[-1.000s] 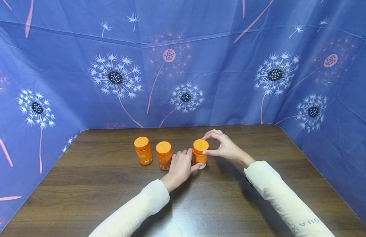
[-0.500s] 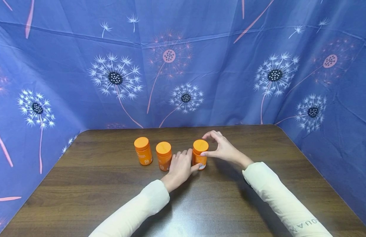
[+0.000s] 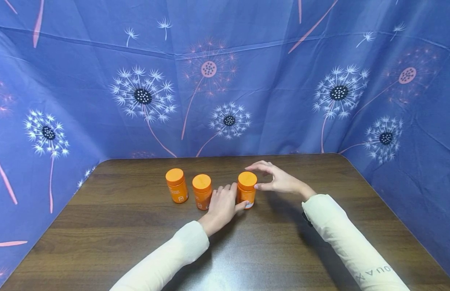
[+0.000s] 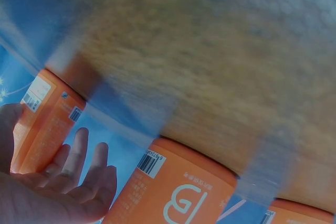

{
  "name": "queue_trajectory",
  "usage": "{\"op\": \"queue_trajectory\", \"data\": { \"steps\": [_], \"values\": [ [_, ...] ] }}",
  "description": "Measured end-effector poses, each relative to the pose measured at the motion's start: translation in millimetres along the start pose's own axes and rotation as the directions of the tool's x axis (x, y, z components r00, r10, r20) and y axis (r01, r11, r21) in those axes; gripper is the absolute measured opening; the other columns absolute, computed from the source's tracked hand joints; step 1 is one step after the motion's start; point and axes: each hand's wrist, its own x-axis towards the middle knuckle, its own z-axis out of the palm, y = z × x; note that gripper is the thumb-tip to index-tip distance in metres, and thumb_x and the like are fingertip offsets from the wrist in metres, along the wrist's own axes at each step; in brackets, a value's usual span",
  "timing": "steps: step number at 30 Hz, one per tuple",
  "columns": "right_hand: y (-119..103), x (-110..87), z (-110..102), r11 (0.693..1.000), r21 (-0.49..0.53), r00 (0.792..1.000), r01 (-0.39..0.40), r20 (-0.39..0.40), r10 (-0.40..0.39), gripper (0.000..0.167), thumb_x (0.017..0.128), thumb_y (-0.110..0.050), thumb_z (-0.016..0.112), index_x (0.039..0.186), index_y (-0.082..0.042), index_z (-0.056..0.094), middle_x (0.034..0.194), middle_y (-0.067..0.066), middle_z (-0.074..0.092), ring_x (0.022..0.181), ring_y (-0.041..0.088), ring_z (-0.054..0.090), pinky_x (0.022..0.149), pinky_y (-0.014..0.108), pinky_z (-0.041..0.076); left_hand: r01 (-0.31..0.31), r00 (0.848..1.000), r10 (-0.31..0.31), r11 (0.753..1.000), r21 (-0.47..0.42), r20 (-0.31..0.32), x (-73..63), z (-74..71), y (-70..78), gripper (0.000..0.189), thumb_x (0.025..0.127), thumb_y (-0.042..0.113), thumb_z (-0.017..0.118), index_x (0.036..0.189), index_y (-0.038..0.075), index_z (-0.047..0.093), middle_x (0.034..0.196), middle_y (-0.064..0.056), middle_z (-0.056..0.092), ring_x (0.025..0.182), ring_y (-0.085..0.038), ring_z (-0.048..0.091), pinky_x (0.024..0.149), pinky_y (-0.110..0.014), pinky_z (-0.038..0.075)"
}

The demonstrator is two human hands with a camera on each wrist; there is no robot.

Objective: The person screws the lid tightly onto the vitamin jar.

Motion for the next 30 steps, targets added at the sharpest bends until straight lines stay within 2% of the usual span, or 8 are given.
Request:
{"op": "queue_trajectory", "data": {
  "steps": [2, 7, 12, 18, 24, 30],
  "values": [
    [1, 0.1, 0, 1.000, -0.008, 1.000, 0.017, 0.007, -0.017, 0.052, 0.081, -0.017, 0.069, 0.129, -0.013, 0.050, 0.130, 0.003, 0.050, 0.122, 0.023, 0.039, 0.100, 0.051, 0.029, 0.004, 1.000, -0.004, 1.000, -0.004, 0.004, 0.0, 0.0, 0.2, 0.051, 0.076, 0.056, 0.063, 0.101, 0.011, 0.055, 0.082, -0.004, 0.064, 0.072, -0.022, 0.058, 0.066, -0.034, 0.044],
    [4, 0.1, 0, 1.000, -0.004, 1.000, 0.020, 0.003, -0.020, 0.050, 0.080, -0.012, 0.068, 0.127, -0.010, 0.051, 0.127, 0.008, 0.051, 0.121, 0.028, 0.040, 0.099, 0.054, 0.028, 0.011, 1.000, -0.011, 1.000, -0.012, 0.012, 0.1, -0.2, 0.4, 0.051, 0.076, 0.056, 0.064, 0.100, 0.012, 0.054, 0.082, -0.003, 0.063, 0.073, -0.022, 0.057, 0.066, -0.035, 0.043],
    [2, -0.9, 1, 1.000, -0.008, 0.999, 0.015, -0.030, -0.015, 0.046, 0.079, -0.017, 0.070, 0.122, -0.014, 0.055, 0.122, 0.003, 0.054, 0.118, 0.023, 0.042, 0.098, 0.049, 0.030, 0.007, 1.000, -0.007, 1.000, -0.009, 0.007, 0.4, 0.3, 0.5, 0.051, 0.076, 0.056, 0.064, 0.099, 0.012, 0.054, 0.080, -0.003, 0.063, 0.072, -0.022, 0.057, 0.065, -0.035, 0.043],
    [2, -2.1, 8, 1.000, 0.000, 0.994, 0.023, -0.104, -0.023, 0.041, 0.076, -0.021, 0.074, 0.113, -0.016, 0.058, 0.118, 0.001, 0.055, 0.113, 0.020, 0.045, 0.090, 0.046, 0.038, 0.004, 1.000, -0.004, 1.000, -0.012, 0.003, 0.2, 0.6, 0.8, 0.052, 0.076, 0.056, 0.064, 0.100, 0.011, 0.055, 0.080, -0.003, 0.063, 0.072, -0.022, 0.057, 0.065, -0.034, 0.043],
    [1, -1.9, 18, 1.000, -0.018, 0.981, 0.001, -0.193, -0.005, 0.040, 0.072, -0.015, 0.077, 0.107, -0.010, 0.057, 0.112, 0.005, 0.057, 0.107, 0.024, 0.046, 0.086, 0.042, 0.041, 0.005, 1.000, -0.005, 1.000, -0.014, 0.000, 0.0, -0.3, 1.2, 0.052, 0.075, 0.056, 0.064, 0.101, 0.011, 0.055, 0.080, -0.003, 0.063, 0.071, -0.022, 0.057, 0.065, -0.034, 0.043],
    [-24, -4.4, 23, 0.999, -0.012, 0.961, -0.033, -0.275, 0.029, 0.041, 0.068, -0.008, 0.079, 0.100, 0.000, 0.054, 0.107, 0.014, 0.058, 0.101, 0.027, 0.046, 0.082, 0.034, 0.039, 0.006, 1.000, -0.006, 1.000, -0.009, -0.001, -0.3, -0.1, 1.0, 0.052, 0.075, 0.056, 0.064, 0.101, 0.011, 0.055, 0.079, -0.003, 0.063, 0.071, -0.022, 0.057, 0.065, -0.034, 0.043]
  ]
}}
